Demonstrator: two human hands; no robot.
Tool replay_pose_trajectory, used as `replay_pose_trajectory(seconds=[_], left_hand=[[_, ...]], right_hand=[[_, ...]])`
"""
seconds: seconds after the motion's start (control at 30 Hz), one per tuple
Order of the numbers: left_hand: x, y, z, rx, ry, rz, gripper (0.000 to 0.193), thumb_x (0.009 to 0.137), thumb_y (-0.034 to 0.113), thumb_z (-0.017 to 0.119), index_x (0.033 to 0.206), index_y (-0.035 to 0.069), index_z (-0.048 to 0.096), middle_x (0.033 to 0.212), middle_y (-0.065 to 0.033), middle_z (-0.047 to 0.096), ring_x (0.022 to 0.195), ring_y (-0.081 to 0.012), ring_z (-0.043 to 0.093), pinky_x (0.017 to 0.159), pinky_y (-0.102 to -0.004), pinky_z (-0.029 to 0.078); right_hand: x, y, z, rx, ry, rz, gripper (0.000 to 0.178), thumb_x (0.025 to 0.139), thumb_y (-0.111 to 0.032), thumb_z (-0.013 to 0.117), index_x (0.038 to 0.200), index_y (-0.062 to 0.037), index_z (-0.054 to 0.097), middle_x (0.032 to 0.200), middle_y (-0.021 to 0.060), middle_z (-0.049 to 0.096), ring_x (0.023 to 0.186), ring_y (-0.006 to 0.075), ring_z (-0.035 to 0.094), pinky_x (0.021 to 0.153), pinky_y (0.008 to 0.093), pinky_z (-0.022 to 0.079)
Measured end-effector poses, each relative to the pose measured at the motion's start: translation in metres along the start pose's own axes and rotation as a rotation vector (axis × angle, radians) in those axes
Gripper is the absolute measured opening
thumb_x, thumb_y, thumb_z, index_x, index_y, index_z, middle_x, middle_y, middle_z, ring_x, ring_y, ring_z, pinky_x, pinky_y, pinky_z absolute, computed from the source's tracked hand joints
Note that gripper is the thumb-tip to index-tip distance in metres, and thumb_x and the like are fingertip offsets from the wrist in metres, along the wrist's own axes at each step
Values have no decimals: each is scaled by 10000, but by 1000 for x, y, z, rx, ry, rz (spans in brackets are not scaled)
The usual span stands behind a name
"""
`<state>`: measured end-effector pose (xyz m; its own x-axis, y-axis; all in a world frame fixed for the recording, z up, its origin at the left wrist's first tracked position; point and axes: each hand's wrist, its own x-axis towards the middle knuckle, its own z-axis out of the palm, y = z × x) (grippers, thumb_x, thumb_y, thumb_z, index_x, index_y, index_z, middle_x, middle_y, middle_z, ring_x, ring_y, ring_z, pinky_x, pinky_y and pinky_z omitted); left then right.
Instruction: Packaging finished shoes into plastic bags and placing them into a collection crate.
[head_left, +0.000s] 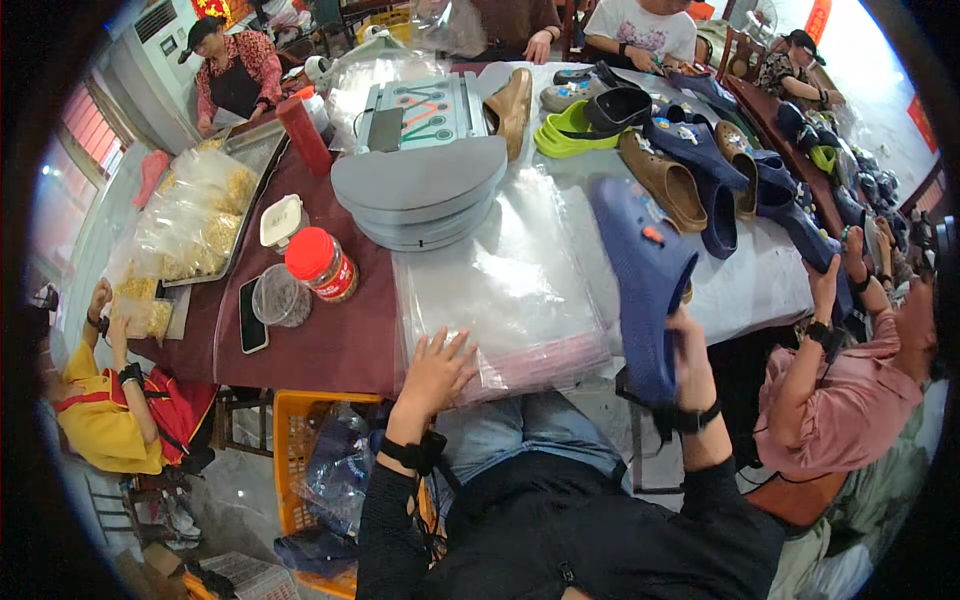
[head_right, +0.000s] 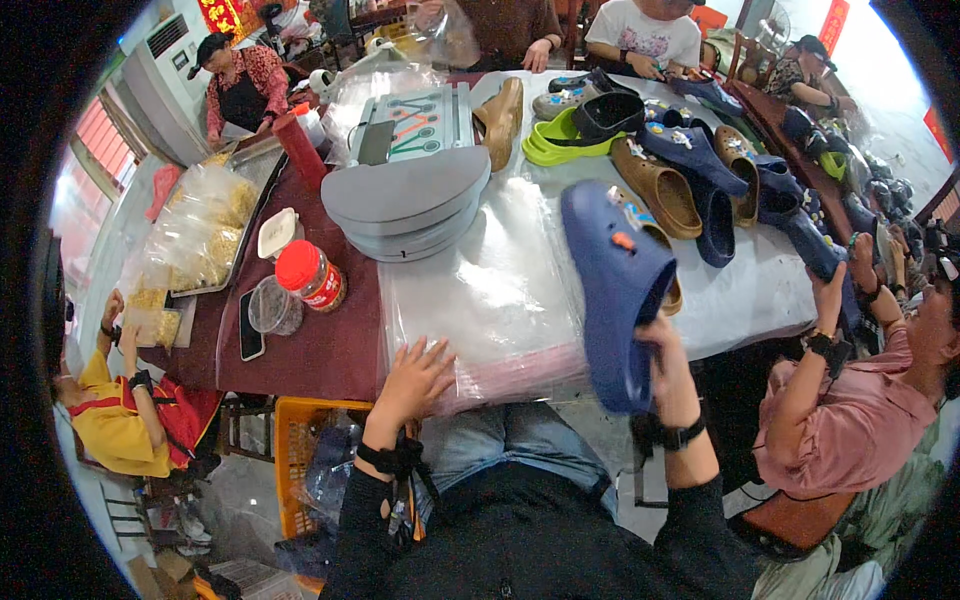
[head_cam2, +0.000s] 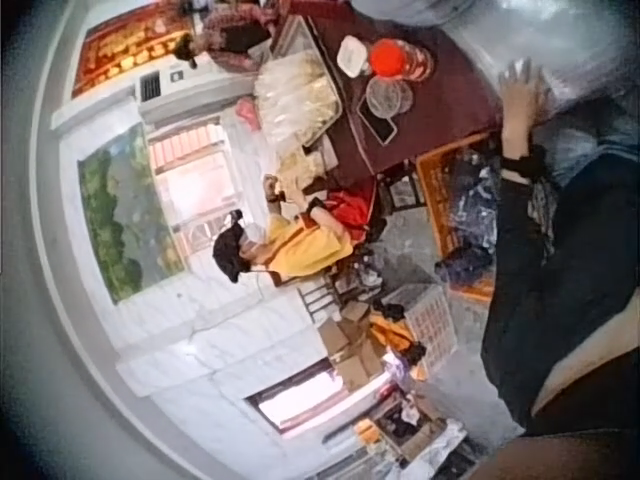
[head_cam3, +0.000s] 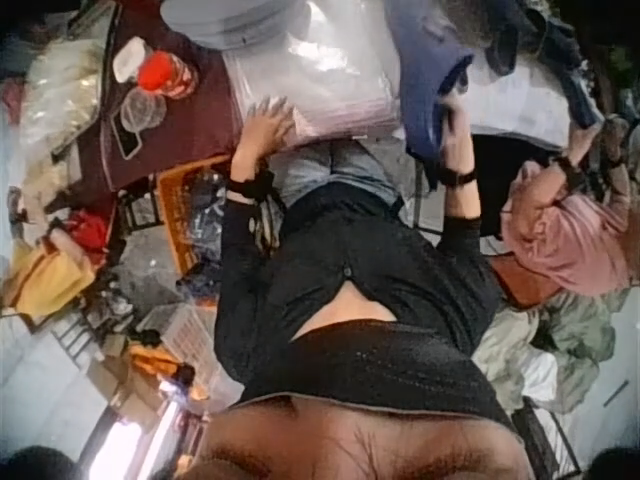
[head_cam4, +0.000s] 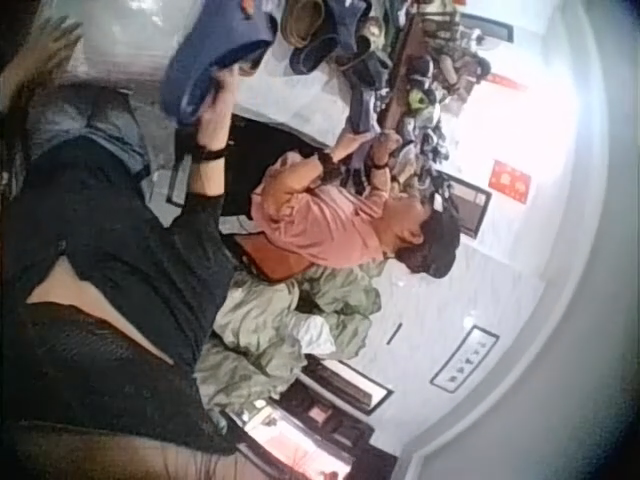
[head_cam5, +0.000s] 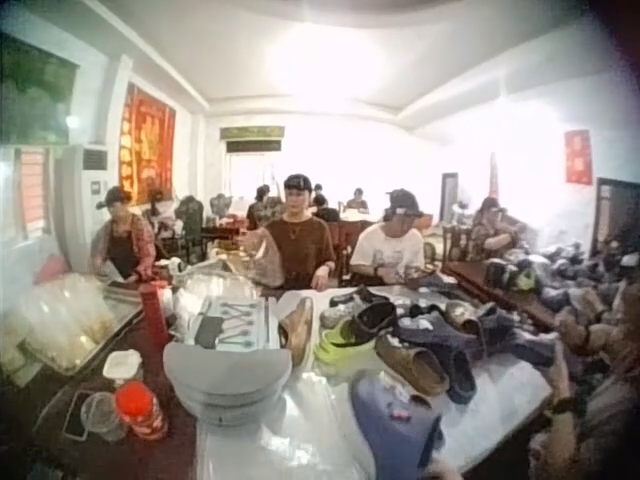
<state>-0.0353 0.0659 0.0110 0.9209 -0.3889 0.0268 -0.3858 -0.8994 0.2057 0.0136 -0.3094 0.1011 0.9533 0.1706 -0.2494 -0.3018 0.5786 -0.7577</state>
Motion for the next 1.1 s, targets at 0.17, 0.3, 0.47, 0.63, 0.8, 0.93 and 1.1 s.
replay_pose_trajectory(seconds=[0.17, 0.3, 0.47, 0.63, 0.8, 0.93, 1.1], left_hand=[[14, 9, -28, -374, 72, -48, 583, 843, 345, 619, 1315, 44, 454, 1385, -145, 414, 1274, -326, 384, 1078, -491, 243], [15, 27, -51, -225, 208, -18, 675, 777, 313, 684, 1315, -1, 426, 1310, -167, 461, 1228, -308, 418, 1065, -495, 254], [17, 15, -28, -114, 255, -32, 545, 747, 202, 703, 1236, 43, 522, 1217, -140, 516, 1173, -327, 454, 1056, -464, 288], [21, 28, -43, -56, 537, 1, 100, 799, 99, 627, 882, 80, 680, 1190, -111, 572, 1165, -300, 474, 1029, -462, 306], [27, 35, -54, -599, 640, -180, 106, 820, 114, 643, 908, 62, 672, 1095, -111, 640, 1155, -315, 519, 1001, -417, 355], [28, 31, -67, -1005, 560, -361, 114, 823, 133, 656, 880, 34, 649, 1044, -116, 667, 1154, -320, 537, 970, -388, 391], [28, 39, -81, -554, 675, -261, 117, 838, 143, 634, 857, 33, 599, 985, -131, 676, 1080, -362, 571, 915, -387, 425]], right_hand=[[-68, 27, -1, 11, -3, 233, 442, 803, -52, 517, 1235, 37, 474, 1077, 156, 608, 894, 211, 644, 772, 306, 559], [-82, 15, 12, -94, 21, 234, 504, 766, -6, 481, 1263, 72, 442, 1113, 170, 600, 923, 189, 646, 796, 265, 554], [-89, 12, -24, 89, -97, 425, 515, 633, 104, 553, 1146, 130, 502, 1073, 211, 618, 977, 270, 621, 924, 379, 493], [-91, 11, -25, -409, -274, 260, 581, 588, 70, 535, 1166, 133, 523, 1095, 214, 615, 991, 256, 617, 908, 314, 480], [-78, 16, -28, -588, -465, 478, 749, 596, 14, 596, 1329, 24, 446, 1260, 122, 548, 1135, 190, 509, 1006, 305, 358], [-78, 13, -18, -633, -425, 379, 775, 572, 15, 595, 1333, 1, 452, 1267, 102, 547, 1143, 190, 498, 1023, 304, 335], [-79, 16, -28, -679, -481, 263, 779, 551, -31, 604, 1318, 5, 467, 1270, 102, 544, 1152, 194, 492, 1034, 312, 321]])
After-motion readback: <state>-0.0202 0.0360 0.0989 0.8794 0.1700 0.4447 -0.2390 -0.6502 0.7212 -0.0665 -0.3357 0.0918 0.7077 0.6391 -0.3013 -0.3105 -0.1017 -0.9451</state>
